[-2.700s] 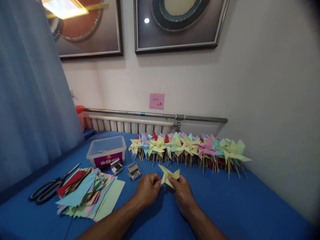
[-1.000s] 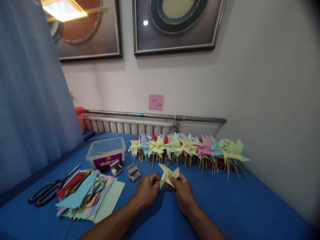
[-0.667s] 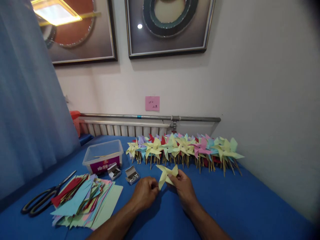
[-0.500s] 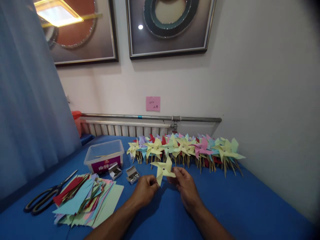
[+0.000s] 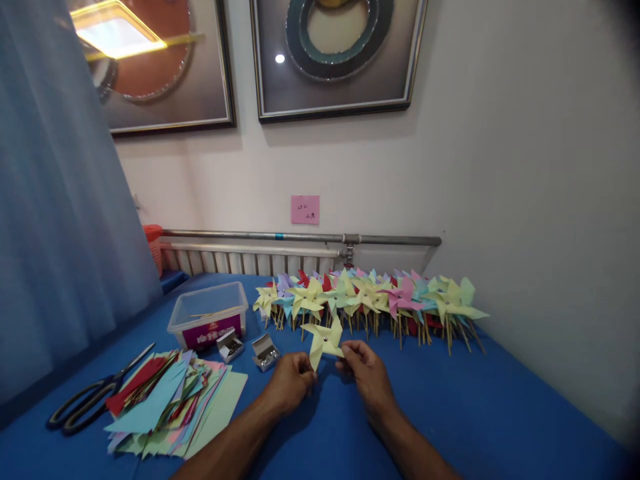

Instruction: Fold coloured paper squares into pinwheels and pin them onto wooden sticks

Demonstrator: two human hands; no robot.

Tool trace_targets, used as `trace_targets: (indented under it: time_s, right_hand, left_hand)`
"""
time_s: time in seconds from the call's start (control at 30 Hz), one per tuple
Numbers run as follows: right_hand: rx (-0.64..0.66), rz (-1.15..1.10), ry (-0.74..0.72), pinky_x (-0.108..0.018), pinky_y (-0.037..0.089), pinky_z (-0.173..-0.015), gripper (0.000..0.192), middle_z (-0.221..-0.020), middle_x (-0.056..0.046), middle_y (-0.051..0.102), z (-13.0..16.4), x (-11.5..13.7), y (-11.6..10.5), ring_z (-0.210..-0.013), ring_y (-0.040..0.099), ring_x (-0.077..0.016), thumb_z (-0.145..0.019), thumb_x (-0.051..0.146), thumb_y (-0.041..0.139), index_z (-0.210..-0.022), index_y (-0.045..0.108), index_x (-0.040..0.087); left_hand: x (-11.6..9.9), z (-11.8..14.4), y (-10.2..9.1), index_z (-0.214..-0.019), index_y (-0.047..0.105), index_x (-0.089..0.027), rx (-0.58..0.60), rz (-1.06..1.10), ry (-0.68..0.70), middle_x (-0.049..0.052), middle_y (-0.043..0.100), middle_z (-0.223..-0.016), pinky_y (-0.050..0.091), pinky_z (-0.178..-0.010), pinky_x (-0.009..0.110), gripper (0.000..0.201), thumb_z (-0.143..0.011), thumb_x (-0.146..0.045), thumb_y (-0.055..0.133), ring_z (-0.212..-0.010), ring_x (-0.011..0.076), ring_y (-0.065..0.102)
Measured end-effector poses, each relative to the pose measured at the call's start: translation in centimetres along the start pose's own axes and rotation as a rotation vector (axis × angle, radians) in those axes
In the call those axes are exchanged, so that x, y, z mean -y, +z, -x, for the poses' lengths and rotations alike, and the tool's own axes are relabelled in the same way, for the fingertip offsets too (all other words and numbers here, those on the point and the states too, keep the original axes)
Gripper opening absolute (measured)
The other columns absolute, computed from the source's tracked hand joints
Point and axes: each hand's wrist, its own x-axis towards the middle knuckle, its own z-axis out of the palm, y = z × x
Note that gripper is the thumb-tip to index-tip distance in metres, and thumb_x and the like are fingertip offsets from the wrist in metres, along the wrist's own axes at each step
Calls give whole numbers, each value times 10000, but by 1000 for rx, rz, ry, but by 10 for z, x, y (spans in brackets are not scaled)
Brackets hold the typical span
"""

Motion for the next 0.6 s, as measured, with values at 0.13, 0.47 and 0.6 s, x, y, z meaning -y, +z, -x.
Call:
trace_targets:
  time_s: [0.13,0.47,0.6]
  right_hand:
    - [22,-13,-32,-315,517,-643,461,-717,-21,729,-1,5,0,-645,659,-203,-583,593,863,-797,712,213]
    - [38,12,-60,-297,483,-597,510,-675,-1,703,2,15,-2,-621,628,-204,-504,516,924,-838,687,212]
    - [15,-18,-65,-309,495,-623,482,-729,-9,732,3,19,-3,-660,651,-218,-552,499,909,-875,691,216]
  left_hand:
    - [1,1,0,-667,544,-185,24,-32,-2,-55,524,-512,282,-507,238,67,-688,-124,558,-482,104,432]
    - [3,4,2,-713,603,-166,67,-86,61,-43,541,-602,315,-564,243,19,-725,-171,590,-573,114,446]
    - [4,6,1,-730,643,-160,69,-172,95,-25,591,-643,338,-595,242,45,-735,-177,601,-616,125,494]
